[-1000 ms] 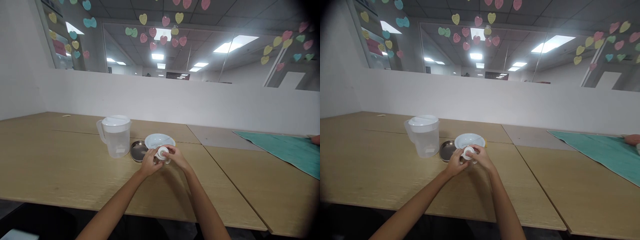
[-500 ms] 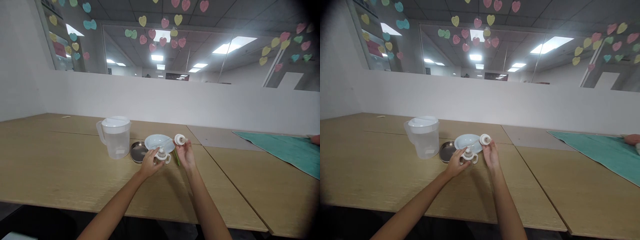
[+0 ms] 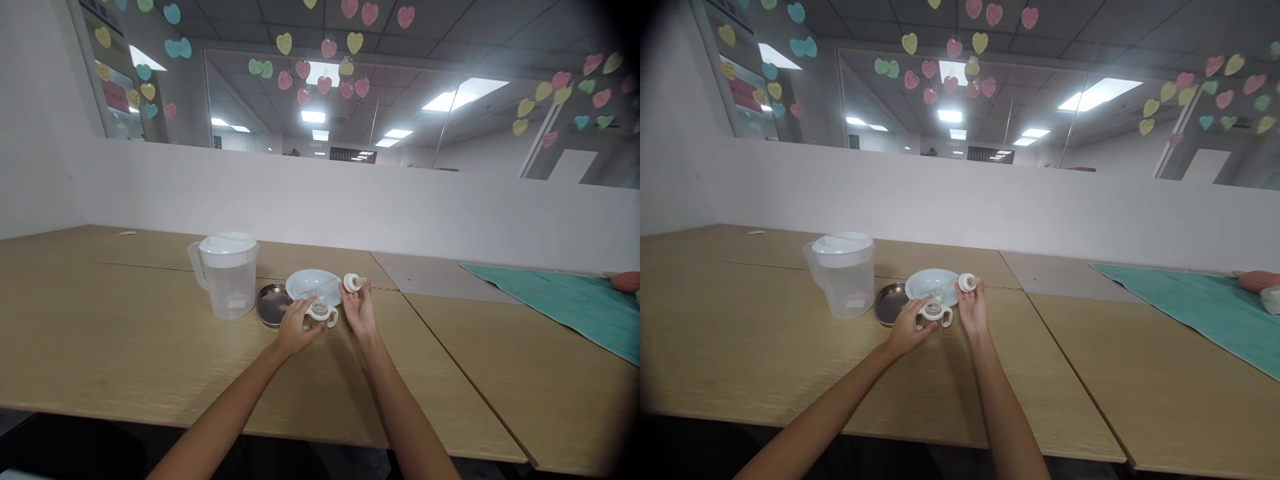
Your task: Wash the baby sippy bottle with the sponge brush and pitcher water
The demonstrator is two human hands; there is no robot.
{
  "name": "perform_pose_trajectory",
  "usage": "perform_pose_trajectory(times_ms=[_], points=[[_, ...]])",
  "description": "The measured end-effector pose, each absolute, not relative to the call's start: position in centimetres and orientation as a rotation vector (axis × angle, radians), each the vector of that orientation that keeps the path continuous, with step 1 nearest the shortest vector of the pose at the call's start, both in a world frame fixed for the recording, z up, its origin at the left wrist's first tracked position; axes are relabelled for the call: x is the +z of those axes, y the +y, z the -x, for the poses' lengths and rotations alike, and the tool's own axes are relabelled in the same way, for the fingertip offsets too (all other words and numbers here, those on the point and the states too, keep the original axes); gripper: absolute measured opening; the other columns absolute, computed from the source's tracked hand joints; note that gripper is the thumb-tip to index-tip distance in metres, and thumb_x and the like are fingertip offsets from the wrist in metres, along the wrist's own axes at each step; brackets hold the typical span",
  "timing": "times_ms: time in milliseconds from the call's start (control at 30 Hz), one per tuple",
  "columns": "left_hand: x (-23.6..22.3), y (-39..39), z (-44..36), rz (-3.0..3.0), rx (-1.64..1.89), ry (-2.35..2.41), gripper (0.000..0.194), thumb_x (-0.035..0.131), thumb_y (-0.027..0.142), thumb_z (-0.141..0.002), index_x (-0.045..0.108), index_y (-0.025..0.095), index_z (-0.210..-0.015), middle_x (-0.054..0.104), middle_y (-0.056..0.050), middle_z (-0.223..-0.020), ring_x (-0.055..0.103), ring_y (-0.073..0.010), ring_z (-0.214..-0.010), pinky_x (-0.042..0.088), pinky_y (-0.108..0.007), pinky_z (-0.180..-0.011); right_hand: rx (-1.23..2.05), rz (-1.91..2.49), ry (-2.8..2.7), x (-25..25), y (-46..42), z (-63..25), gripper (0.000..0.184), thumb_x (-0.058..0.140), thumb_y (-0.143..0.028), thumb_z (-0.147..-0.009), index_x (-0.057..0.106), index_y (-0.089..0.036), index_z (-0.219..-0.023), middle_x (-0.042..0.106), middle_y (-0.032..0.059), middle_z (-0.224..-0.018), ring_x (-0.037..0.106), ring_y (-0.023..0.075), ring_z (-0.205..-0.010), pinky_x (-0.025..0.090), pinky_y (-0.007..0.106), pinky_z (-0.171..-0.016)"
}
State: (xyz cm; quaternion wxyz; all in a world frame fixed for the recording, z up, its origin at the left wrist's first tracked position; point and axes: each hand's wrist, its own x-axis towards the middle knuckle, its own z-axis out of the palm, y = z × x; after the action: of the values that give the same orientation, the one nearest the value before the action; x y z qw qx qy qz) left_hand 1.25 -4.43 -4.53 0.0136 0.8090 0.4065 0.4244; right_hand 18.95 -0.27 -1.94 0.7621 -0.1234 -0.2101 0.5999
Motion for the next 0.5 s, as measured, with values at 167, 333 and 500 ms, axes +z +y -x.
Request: perform_pose_trajectory(times_ms=[167,333,500], points=[[-4.7,-4.3,-1.2,-2.520,1.332,1.271,0.057,0.056,0.047,-0.078,0.045,0.017,-0.125,0.057,-0.012,-0.110,0.050,-0.0259,-0.104,0.040,-0.042,-0.090,1.263,0.294,-0.642,-2.0,0.0,-18.4,0.035,0.067,-0.053,-0.067,0.059,-0.024,-0.084,0.065,0.0005,-0.097,0.054,0.0151,-0.109,0.046,0.038,-0.097],[-4.4,-4.5,-1.2,-2.514,1.342,1.266,0.055,0.057,0.045,-0.077,0.046,0.018,-0.124,0.058,-0.011,-0.110,0.050,-0.0256,-0.104,0.040,-0.042,-0.090,1.226,0.360,-0.550,-2.6,0.8,-18.9,0.038,0.072,-0.050,-0.061,0.059,-0.022,-0.083,0.065,0.0023,-0.099,0.056,0.0170,-0.106,0.048,0.038,-0.095],[-4.4,-4.6,-1.2,-2.505,1.334,1.282,0.055,0.056,0.045,-0.077,0.047,0.017,-0.123,0.058,-0.011,-0.109,0.050,-0.0259,-0.104,0.041,-0.042,-0.089,1.067,0.593,-0.647,-3.6,1.5,-18.9,0.048,0.070,-0.053,-0.059,0.055,-0.018,-0.088,0.065,0.0045,-0.096,0.060,0.0172,-0.095,0.050,0.033,-0.086]])
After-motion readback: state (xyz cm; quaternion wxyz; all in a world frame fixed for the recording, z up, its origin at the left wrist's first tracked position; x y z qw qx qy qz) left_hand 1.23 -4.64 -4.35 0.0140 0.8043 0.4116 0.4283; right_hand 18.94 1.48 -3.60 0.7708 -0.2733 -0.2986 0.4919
